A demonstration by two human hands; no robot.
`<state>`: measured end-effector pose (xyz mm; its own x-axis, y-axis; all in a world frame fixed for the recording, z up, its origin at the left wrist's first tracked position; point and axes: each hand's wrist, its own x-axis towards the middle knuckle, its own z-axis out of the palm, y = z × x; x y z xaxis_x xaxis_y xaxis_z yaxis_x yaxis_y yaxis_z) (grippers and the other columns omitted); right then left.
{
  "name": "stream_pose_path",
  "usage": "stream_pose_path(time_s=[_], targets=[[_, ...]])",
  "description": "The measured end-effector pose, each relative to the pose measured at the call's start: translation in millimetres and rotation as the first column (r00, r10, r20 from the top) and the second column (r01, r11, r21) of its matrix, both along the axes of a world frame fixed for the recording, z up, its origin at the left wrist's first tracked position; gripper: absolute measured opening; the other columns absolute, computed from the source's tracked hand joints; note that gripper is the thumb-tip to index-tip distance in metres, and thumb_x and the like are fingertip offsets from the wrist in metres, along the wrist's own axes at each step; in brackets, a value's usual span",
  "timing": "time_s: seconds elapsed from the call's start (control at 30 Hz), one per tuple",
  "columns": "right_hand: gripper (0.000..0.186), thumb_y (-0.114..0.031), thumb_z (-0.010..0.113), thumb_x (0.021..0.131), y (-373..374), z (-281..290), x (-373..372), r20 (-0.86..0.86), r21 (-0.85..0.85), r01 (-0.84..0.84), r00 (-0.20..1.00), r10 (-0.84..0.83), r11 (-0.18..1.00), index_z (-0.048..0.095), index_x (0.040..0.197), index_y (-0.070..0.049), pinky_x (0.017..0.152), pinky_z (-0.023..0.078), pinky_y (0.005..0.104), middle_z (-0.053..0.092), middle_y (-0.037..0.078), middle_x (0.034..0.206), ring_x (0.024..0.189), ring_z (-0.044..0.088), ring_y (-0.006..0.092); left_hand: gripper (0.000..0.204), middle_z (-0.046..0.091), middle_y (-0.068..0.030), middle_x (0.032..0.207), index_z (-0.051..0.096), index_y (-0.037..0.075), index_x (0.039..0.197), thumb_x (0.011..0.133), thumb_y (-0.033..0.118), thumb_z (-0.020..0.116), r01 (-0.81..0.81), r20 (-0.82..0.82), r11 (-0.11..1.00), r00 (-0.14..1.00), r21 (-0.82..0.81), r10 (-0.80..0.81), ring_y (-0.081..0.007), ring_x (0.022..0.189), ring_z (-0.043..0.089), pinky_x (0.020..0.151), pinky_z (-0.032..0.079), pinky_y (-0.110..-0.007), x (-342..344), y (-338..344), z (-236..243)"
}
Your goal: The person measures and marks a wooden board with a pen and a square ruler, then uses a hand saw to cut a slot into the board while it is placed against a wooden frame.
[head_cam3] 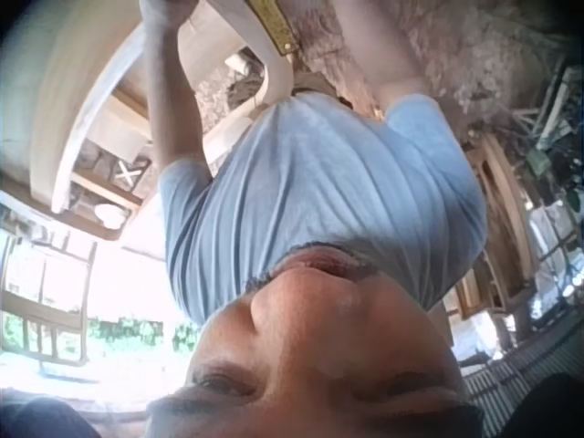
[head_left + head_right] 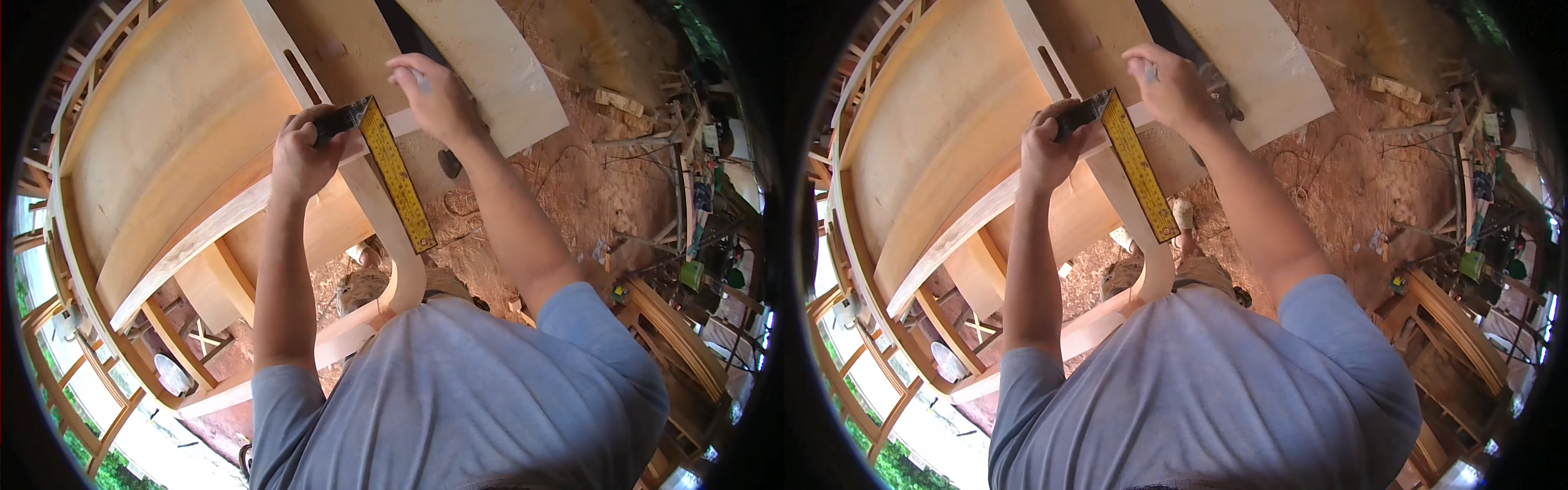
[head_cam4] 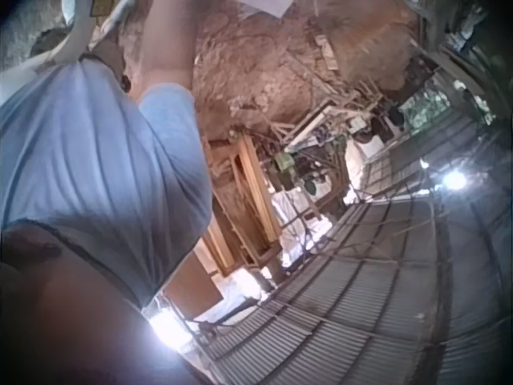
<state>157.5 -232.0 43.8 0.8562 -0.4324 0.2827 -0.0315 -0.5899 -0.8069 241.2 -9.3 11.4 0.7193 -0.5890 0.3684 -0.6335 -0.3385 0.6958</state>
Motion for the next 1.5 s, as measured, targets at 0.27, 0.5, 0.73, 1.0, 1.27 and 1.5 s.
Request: stream_pose_path(time_s=[0.27,0.5,0.73,1.0,1.27,1.5], targets=[[0.018,-0.022,0.067,0.097,-17.5,-76.6,-22.2,0.063,0.347,0.113,0.988,-0.144,0.931,0.070,0.098,-0.004,0.073,0.051,0.0311,0.069,0.004,0.083,0.080,0.065,0.0131,0.031,0.073,-0.0168,0.109,0.072,-0.007,0.101,0.080,0.010,0.087,-0.110,-0.205,0.989,0.975,-0.099,0.088,-0.0273,0.094,0.072,0.086,0.057,-0.034,-3.0,25.8,16.9],[0.026,-0.023,0.059,0.094,-20.0,-71.6,8.4,-0.099,0.261,0.249,0.968,-0.231,0.932,0.069,0.088,0.001,0.070,0.051,0.0356,0.070,0.014,0.078,0.078,0.068,0.0209,0.034,0.072,-0.0106,0.099,0.069,-0.004,0.109,0.081,0.005,0.087,-0.128,-0.411,0.972,0.911,-0.198,0.037,-0.0159,0.086,0.067,0.081,0.054,-0.027,3.9,49.3,26.8],[0.030,-0.025,0.056,0.094,-14.2,-58.7,-49.5,-0.348,-0.066,0.111,0.929,-0.127,0.992,0.068,0.089,0.001,0.076,0.052,0.0463,0.072,0.025,0.092,0.086,0.069,0.0403,0.034,0.064,-0.0022,0.073,0.071,-0.002,0.102,0.087,0.026,0.083,0.060,-0.534,0.949,0.837,0.311,0.122,-0.0111,0.069,0.057,0.063,0.047,-0.031,10.7,57.1,16.2],[0.034,-0.032,0.054,0.104,-9.8,-25.1,-143.3,-0.616,0.172,0.399,0.757,-0.218,0.901,0.067,0.101,0.000,0.073,0.051,0.0405,0.065,0.017,0.078,0.080,0.069,0.0285,0.027,0.075,-0.0153,0.109,0.069,-0.004,0.092,0.079,0.011,0.088,0.127,-0.465,0.988,0.883,0.093,-0.070,-0.0276,0.082,0.070,0.073,0.057,-0.037,-76.1,22.9,9.5],[0.027,-0.017,0.060,0.102,4.3,-0.6,-158.9,-0.164,0.075,0.247,0.959,-0.233,0.966,0.066,0.121,0.000,0.086,0.053,0.0395,0.069,0.018,0.104,0.095,0.068,0.0299,0.028,0.075,-0.0101,0.124,0.061,-0.002,0.070,0.069,0.004,0.088,0.244,-0.287,0.966,0.934,0.079,-0.213,-0.0321,0.088,0.067,0.076,0.057,-0.038,-90.2,-12.8,5.4],[0.025,-0.009,0.066,0.093,25.1,14.8,-181.6,-0.151,-0.109,0.042,0.987,-0.058,0.993,0.067,0.113,0.006,0.081,0.054,0.0417,0.071,0.019,0.101,0.095,0.068,0.0329,0.028,0.075,-0.0090,0.122,0.060,-0.002,0.065,0.066,0.003,0.087,0.291,-0.206,0.954,0.940,0.069,-0.272,-0.0300,0.083,0.065,0.071,0.056,-0.036,-88.1,-16.9,1.5]])
